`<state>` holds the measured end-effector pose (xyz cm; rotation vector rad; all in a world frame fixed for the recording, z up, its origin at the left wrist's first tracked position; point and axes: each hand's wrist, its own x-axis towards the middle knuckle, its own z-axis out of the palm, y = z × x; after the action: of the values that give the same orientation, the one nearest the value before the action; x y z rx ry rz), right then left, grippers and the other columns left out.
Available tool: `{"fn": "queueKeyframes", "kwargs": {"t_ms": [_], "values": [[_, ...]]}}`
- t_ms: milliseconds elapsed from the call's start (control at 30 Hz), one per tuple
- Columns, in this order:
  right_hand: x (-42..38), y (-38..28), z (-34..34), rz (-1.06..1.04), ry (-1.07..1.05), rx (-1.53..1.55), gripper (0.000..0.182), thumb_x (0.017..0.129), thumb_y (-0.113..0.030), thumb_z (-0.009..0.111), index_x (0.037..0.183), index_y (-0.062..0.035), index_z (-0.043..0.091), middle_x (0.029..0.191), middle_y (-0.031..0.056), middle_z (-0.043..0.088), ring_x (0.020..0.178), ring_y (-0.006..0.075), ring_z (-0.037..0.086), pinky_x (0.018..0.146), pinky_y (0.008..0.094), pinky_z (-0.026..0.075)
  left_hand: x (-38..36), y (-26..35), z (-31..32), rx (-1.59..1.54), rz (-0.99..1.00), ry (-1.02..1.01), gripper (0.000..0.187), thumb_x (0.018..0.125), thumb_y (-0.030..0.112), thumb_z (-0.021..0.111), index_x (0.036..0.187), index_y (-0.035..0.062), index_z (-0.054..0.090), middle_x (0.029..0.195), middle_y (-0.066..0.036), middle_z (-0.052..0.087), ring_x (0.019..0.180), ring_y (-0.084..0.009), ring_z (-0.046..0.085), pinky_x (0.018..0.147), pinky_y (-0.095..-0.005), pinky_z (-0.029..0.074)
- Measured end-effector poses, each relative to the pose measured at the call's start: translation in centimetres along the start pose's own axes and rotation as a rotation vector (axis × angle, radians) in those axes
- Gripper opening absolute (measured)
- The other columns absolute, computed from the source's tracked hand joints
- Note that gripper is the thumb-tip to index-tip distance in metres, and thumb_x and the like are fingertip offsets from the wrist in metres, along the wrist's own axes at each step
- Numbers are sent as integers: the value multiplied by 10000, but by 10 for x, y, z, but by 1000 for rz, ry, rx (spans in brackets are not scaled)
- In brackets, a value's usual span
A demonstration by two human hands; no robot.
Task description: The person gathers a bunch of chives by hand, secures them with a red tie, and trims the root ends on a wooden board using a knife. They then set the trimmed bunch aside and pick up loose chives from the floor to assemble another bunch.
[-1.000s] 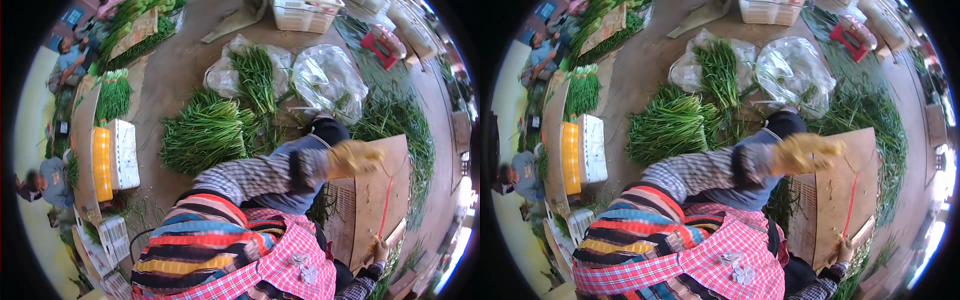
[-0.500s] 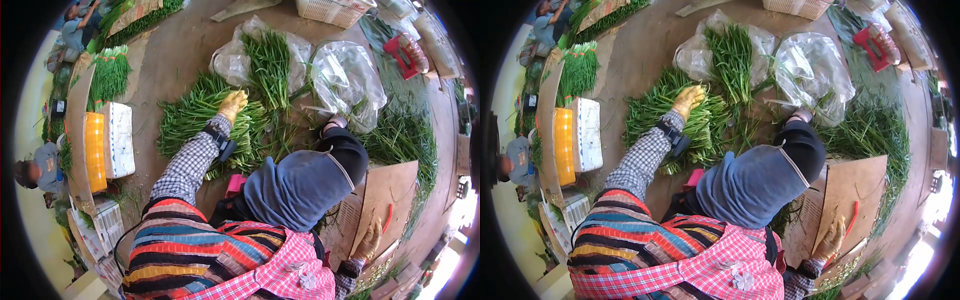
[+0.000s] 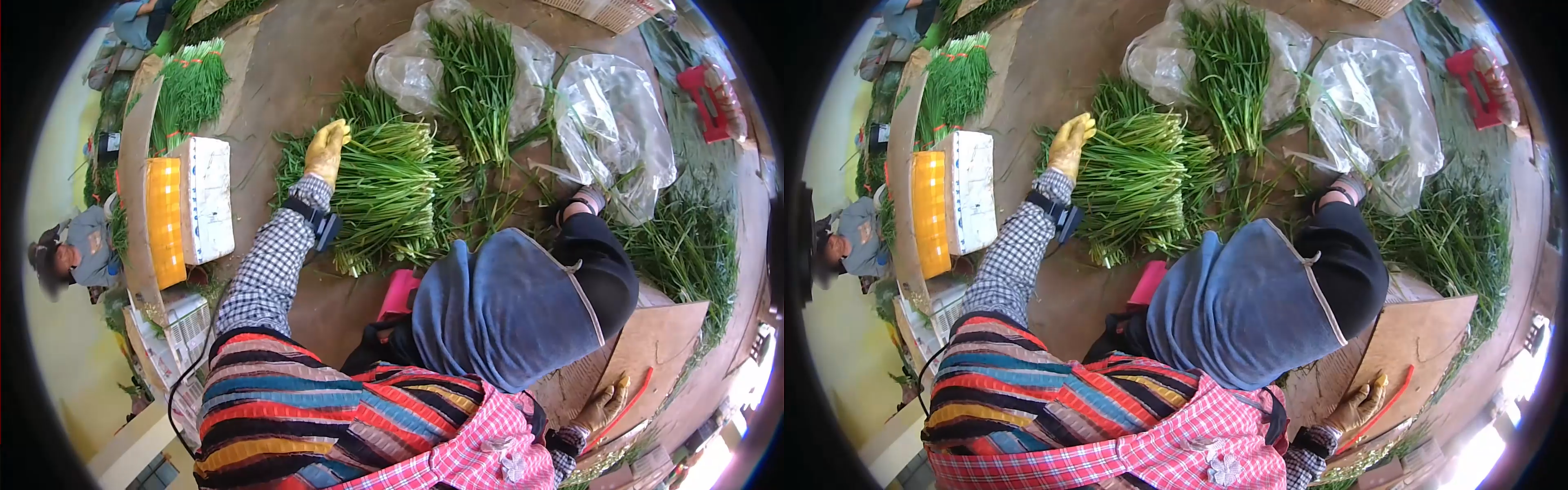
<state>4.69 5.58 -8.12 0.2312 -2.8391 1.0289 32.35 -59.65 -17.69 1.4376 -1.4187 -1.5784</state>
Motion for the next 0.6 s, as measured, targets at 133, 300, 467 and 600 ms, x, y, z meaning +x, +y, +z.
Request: {"fn": "queueKeyframes", "kwargs": {"t_ms": [133,300,467,600], "values": [[1,-1,0,-66,-4,-83,315,905,-35,520,1211,38,539,1274,135,535,1163,241,499,1017,326,376,-58,-17,-5,907,404,-198,915,767,676,564,1392,43,349,1420,-192,376,1322,-295,348,1112,-404,246],[1,0,-1,-88,-17,-185,343,913,-17,491,1253,6,529,1263,105,551,1164,216,498,1023,317,357,-108,-38,62,1590,411,-595,1290,569,740,665,1487,95,29,1549,-146,26,1433,-302,27,1146,-470,31],[0,-5,2,-62,0,-95,326,911,-54,529,1228,20,539,1261,114,540,1154,224,497,1015,326,368,-71,-39,87,1226,606,-463,1170,612,735,645,1461,73,186,1502,-182,211,1399,-293,188,1142,-427,127],[-1,-14,2,-102,10,-261,327,911,-41,519,1231,20,541,1248,110,555,1155,218,498,1018,311,366,-114,-62,64,575,355,-495,527,852,435,634,1188,37,557,993,-114,644,925,-232,621,850,-332,487]]}}
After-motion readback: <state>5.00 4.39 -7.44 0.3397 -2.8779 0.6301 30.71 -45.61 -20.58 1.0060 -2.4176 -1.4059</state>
